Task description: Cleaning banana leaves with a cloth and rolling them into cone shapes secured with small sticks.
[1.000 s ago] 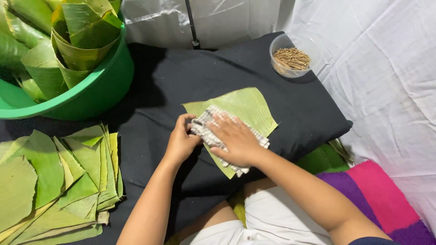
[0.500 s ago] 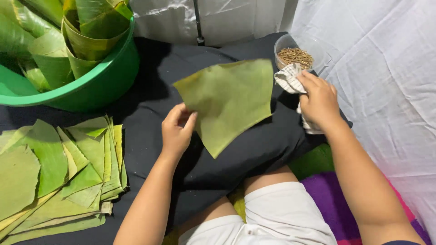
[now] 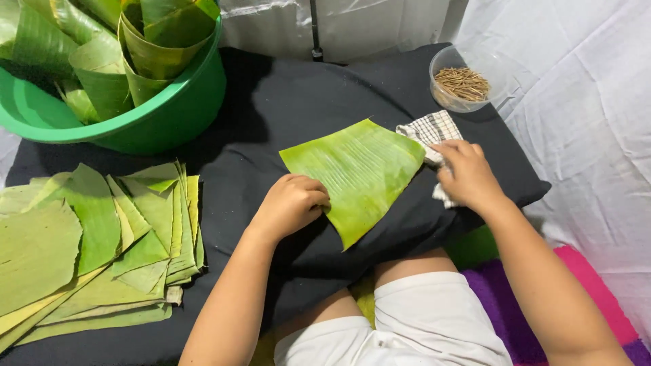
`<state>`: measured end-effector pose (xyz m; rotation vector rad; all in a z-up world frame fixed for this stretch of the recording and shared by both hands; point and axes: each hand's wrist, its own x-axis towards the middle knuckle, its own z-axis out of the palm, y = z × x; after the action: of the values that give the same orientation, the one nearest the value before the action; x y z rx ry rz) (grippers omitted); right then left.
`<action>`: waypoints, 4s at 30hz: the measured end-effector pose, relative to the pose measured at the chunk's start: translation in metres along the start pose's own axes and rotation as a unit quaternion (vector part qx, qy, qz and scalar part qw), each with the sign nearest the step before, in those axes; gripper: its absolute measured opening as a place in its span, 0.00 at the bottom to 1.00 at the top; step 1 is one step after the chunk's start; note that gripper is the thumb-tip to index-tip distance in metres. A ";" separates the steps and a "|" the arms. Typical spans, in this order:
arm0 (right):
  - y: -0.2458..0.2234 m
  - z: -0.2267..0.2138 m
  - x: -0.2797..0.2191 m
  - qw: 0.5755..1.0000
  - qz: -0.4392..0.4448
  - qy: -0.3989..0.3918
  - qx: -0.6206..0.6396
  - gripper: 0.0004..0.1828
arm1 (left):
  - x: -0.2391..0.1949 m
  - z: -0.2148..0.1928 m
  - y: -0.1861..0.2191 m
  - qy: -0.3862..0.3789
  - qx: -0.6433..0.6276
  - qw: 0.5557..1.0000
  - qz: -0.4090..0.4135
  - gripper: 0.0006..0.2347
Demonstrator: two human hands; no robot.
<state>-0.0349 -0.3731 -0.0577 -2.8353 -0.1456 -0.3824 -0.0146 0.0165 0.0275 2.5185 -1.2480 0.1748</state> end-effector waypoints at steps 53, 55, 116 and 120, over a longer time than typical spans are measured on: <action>-0.031 -0.046 0.036 0.983 0.102 0.070 0.133 0.19 | -0.003 0.009 -0.008 0.125 -0.249 0.939 -0.201 0.05; -0.029 -0.075 0.030 0.979 0.108 0.103 0.140 0.19 | -0.006 0.018 -0.014 0.194 -0.250 0.923 -0.220 0.05; -0.164 -0.023 0.054 0.760 0.092 -0.272 0.583 0.22 | 0.002 0.016 0.007 0.003 -0.116 0.964 -0.240 0.35; -0.172 -0.028 0.065 0.800 0.100 -0.262 0.530 0.08 | 0.001 0.004 0.009 0.057 -0.252 0.931 -0.257 0.34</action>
<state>-0.0028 -0.2120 0.0304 -1.7201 -0.1109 0.4395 -0.0218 0.0092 0.0257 2.2372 -0.4699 -0.1116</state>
